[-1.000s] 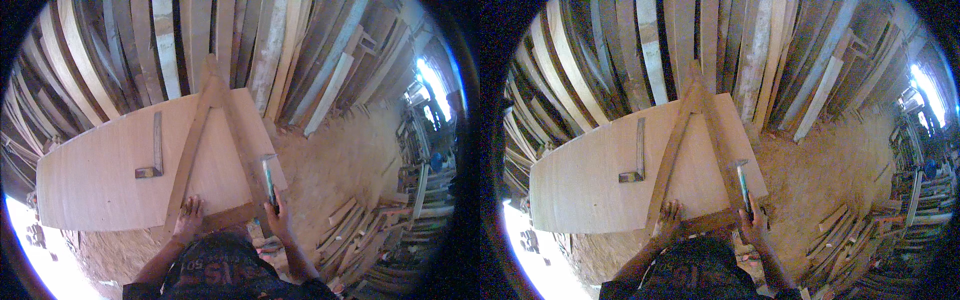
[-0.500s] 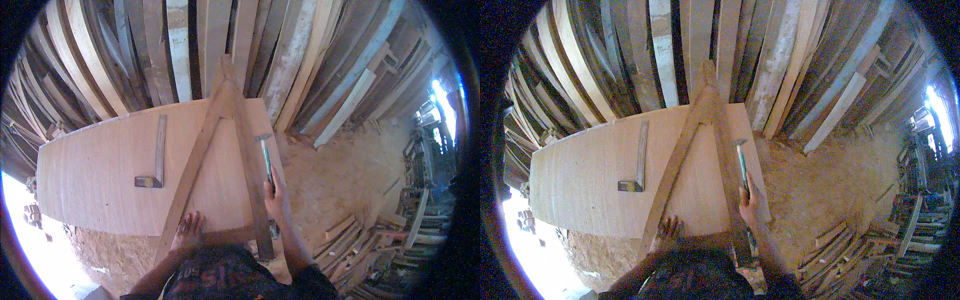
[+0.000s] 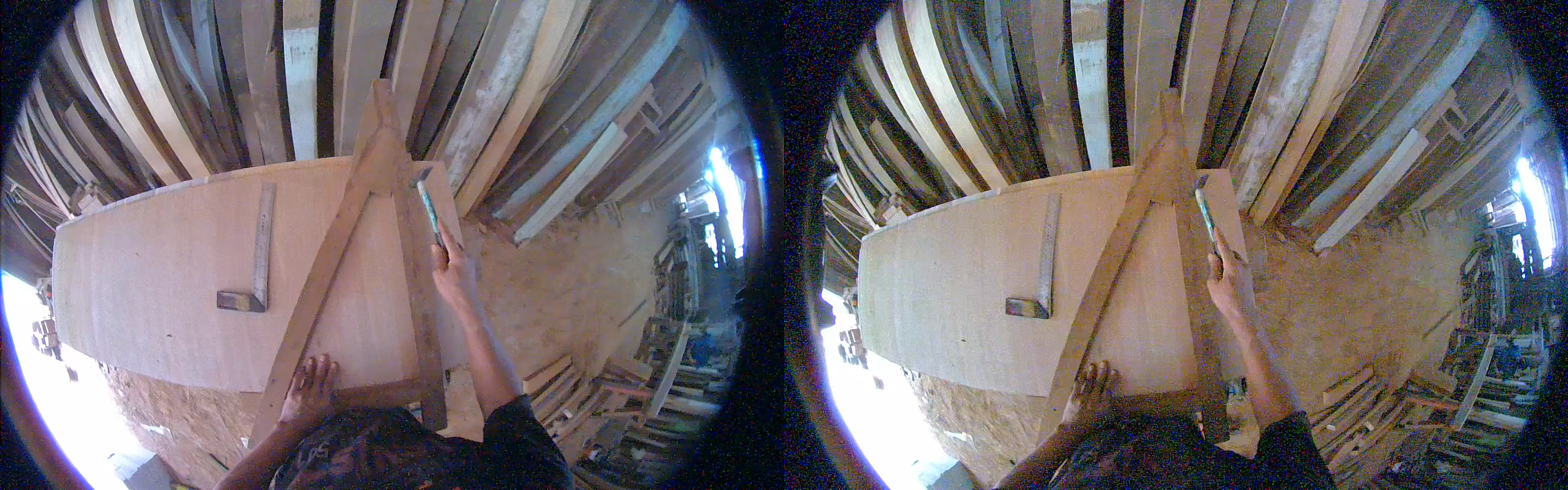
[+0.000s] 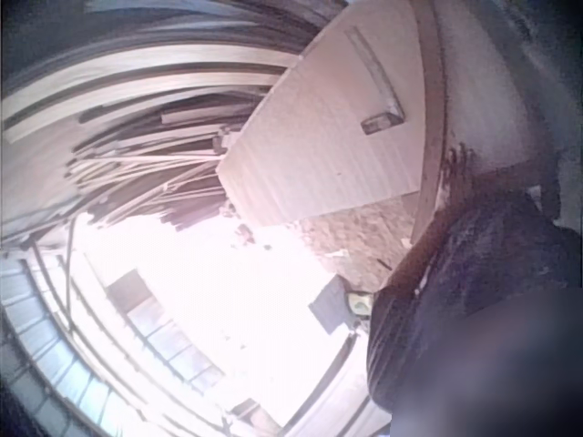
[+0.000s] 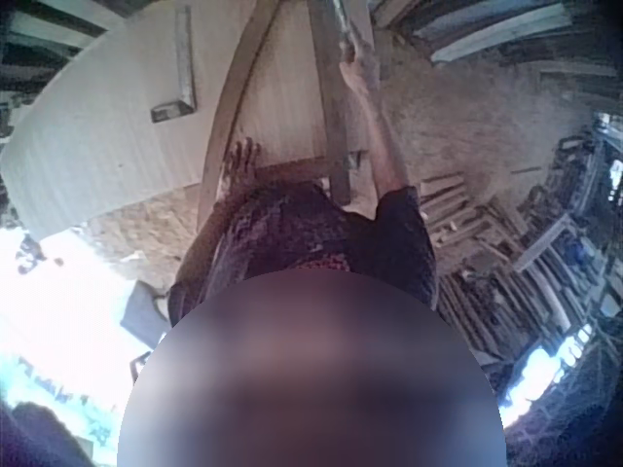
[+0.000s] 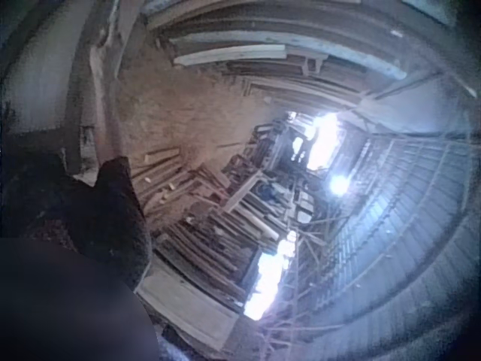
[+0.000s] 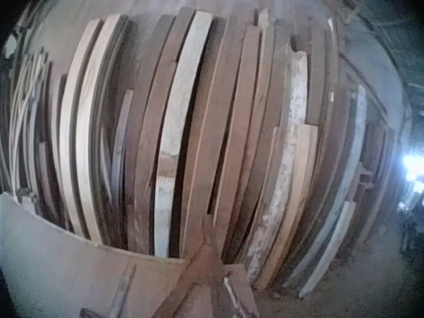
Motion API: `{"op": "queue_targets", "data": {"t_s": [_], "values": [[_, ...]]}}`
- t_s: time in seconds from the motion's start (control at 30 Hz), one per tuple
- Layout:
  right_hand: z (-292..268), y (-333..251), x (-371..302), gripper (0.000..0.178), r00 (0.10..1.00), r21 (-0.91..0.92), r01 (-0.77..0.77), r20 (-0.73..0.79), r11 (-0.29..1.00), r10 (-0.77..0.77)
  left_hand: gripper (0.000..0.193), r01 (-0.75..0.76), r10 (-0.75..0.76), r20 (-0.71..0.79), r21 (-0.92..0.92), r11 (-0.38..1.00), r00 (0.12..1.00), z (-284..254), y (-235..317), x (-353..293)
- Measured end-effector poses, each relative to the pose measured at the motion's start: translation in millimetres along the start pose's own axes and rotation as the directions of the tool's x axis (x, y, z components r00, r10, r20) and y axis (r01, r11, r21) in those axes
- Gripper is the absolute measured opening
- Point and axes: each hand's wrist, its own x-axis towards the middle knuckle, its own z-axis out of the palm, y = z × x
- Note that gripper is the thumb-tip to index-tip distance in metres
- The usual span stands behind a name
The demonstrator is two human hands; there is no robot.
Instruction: The person uses a circular saw to cut a wooden frame resting on a large plywood sheet, then removes the frame and measures the sheet with a tape measure while marking it with a pencil.
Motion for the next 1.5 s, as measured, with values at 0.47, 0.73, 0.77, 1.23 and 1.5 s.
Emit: {"op": "queue_targets", "data": {"t_s": [0.47, 0.73, 0.77, 1.23, 1.5], "values": [[-4, -11, -2, 0.056, 0.986, -0.192, -0.104, 0.105, 0.976, 0.126, 0.057, -0.006, 0.006, -0.013, 0.058, 0.998, 1.0, -11, 1, 3], [6, 6, -13, 0.053, 0.999, -0.088, -0.045, 0.004, 0.995, 0.046, 0.057, 0.018, -0.018, -0.036, -0.007, 1.0, 0.999, -2, 1, 2], [6, 7, -15, 0.053, 0.993, -0.145, -0.086, 0.074, 0.986, 0.097, 0.056, 0.017, -0.019, -0.051, -0.03, 0.999, 0.999, -2, 1, 2], [12, -62, -78, 0.055, 0.963, 0.106, -0.027, 0.269, 0.994, -0.003, 0.06, 0.007, -0.008, -0.022, -0.044, 0.999, 1.0, 3, 7, 1], [22, -65, -99, 0.051, 0.93, 0.218, -0.081, 0.367, 0.973, -0.005, 0.061, 0.054, -0.053, 0.013, -0.192, 0.98, 0.999, -14, 6, 9]]}}
